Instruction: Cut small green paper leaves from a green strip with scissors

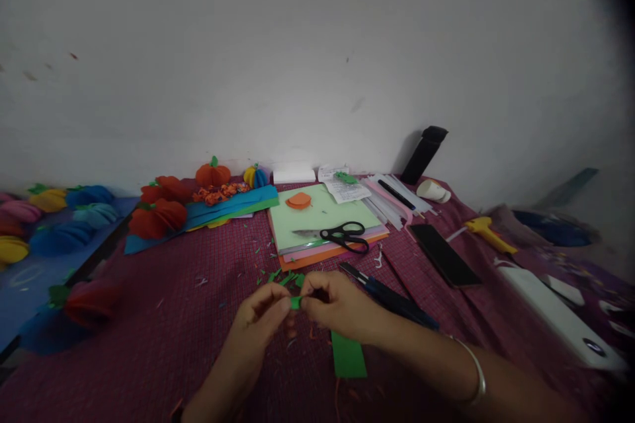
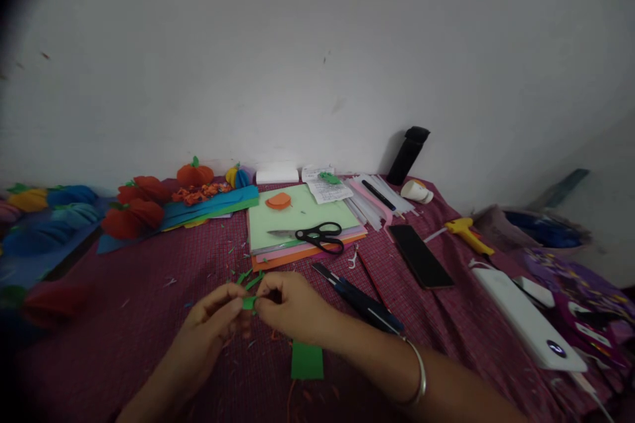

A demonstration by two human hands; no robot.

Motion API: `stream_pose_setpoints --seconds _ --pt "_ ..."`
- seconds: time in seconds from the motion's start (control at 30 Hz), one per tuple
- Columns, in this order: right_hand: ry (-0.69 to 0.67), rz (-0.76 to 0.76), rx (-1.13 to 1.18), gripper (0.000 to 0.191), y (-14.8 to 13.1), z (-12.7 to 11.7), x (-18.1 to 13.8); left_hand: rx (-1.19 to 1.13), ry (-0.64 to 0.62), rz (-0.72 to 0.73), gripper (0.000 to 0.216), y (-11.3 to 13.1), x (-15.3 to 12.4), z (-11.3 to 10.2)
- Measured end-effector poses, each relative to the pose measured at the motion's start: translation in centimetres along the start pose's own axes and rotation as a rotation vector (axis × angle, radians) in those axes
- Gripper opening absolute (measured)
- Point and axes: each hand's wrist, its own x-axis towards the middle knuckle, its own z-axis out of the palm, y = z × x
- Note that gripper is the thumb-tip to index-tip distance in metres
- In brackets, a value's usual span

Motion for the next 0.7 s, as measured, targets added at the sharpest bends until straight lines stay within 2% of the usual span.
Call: stream_pose_setpoints --seconds 0.13,0.27,0.4,0.5,0.57,0.63,0.7 --pt "-0.016 0.047 0.059 0.009 0.2 -0.3 0.0 -0.022 0.046 -0.044 0.023 -0.1 0.3 0.1" --pt "0.034 0.12 0.194 0.01 0.7 -0.7 0.6 -0.001 0.035 -0.049 0.026 -0.2 0.5 0.2" --pt "0.098 0.122 0.258 0.012 1.4 -1.3 1.2 0.194 0.005 0.031 0.029 -0.4 0.4 -0.2" --pt "0.122 0.159 0.279 0.011 1.6 -2.3 1.4 0.363 0.088 0.14 0.028 -0.2 0.3 -0.9" --pt "0.116 0.175 0.311 0.011 1.4 -3.1 1.5 0.576 0.155 0.32 0.018 0.1 0.6 -1.4" --pt "0.082 0.169 0.35 0.01 1.2 -4.0 1.6 0.905 0.166 0.645 0.008 0.5 1.1 -1.6" --pt "0.043 0.164 0.385 0.009 1.0 -4.7 1.6 1.239 0.115 0.987 0.029 1.0 1.7 -1.4"
